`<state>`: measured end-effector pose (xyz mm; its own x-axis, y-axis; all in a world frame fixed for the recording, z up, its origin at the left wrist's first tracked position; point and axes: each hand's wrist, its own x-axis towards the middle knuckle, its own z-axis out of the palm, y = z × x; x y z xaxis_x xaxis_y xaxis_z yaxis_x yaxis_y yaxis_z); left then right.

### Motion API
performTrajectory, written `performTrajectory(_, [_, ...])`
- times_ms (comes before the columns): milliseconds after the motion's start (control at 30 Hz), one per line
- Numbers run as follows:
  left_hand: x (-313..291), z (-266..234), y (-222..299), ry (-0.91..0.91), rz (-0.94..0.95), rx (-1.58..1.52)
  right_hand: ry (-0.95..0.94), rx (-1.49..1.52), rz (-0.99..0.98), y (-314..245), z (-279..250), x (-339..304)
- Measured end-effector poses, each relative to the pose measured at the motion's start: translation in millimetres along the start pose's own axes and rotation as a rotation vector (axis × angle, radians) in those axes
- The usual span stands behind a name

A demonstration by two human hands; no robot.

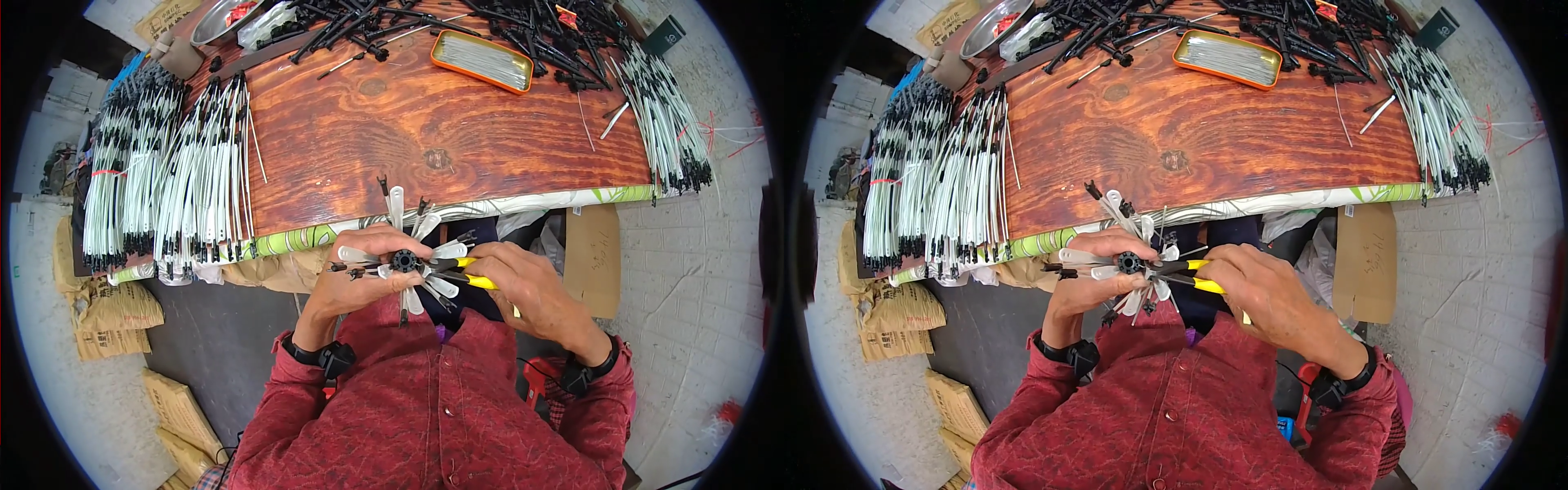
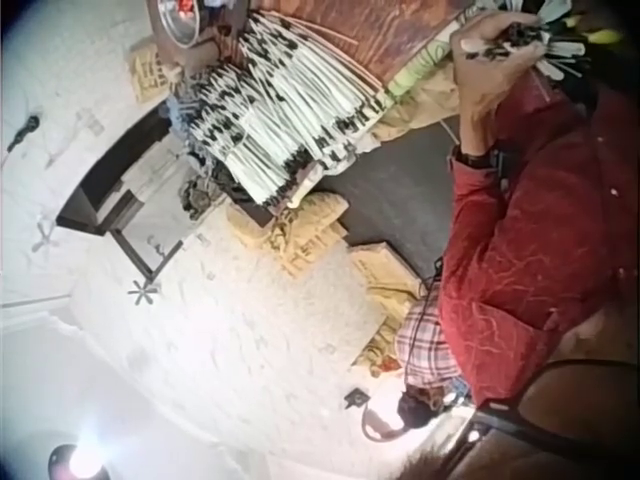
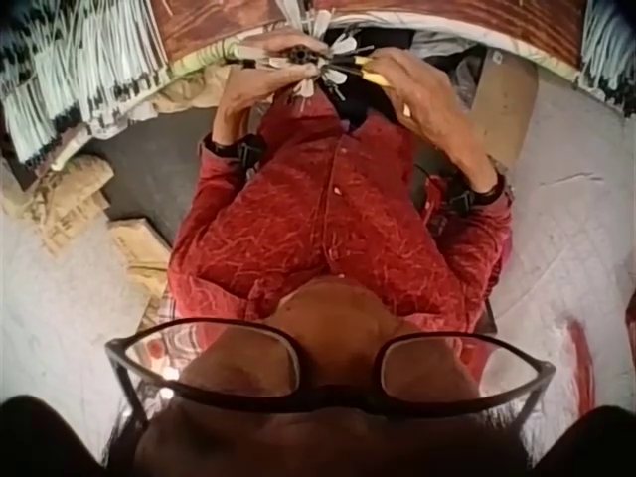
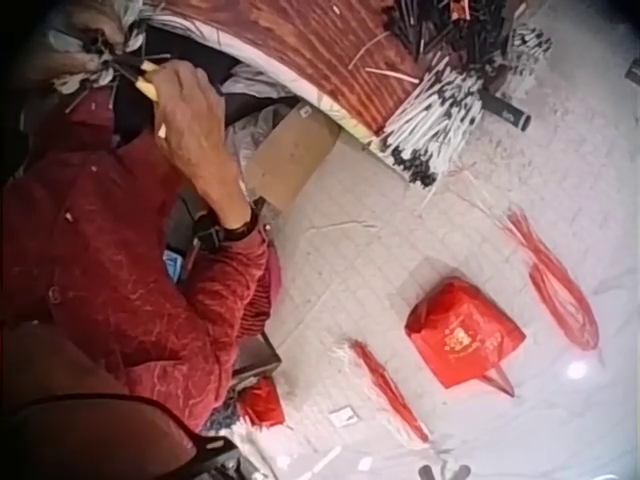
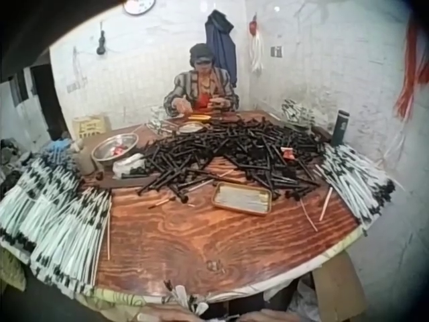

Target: The person uses pliers to trim the ends of white rods attached to a hub, then threads small black components onto a wire and slides them onto a bundle of rods.

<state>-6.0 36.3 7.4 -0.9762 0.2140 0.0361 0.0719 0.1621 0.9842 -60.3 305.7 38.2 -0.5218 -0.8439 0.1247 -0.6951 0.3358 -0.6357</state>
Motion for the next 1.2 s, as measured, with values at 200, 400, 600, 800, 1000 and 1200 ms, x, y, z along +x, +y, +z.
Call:
performTrajectory(200, [-1, 0, -1, -0.006, 0.015, -0.004, -0.091, -0.072, 0.010, -3, -7, 3])
performTrajectory(400, [0, -2, 1, -0.020, 0.019, 0.008, -0.052, -0.027, -0.040, 1, -4, 4])
performTrajectory(600, [0, -1, -1, -0.008, 0.028, 0.008, 0.007, -0.088, -0.084, 2, -3, 5])
performTrajectory(800, [1, -2, -3, -0.026, 0.053, 0.021, -0.099, -0.035, -0.004, 0, -6, 7])
performTrajectory(1000, [2, 1, -2, -0.060, 0.076, 0.049, -0.128, 0.245, 0.244, 1, -9, 10])
performTrajectory(1200, [3, 0, 2, -0.022, 0.025, 0.042, -0.111, 0.020, 0.208, 1, 0, 9])
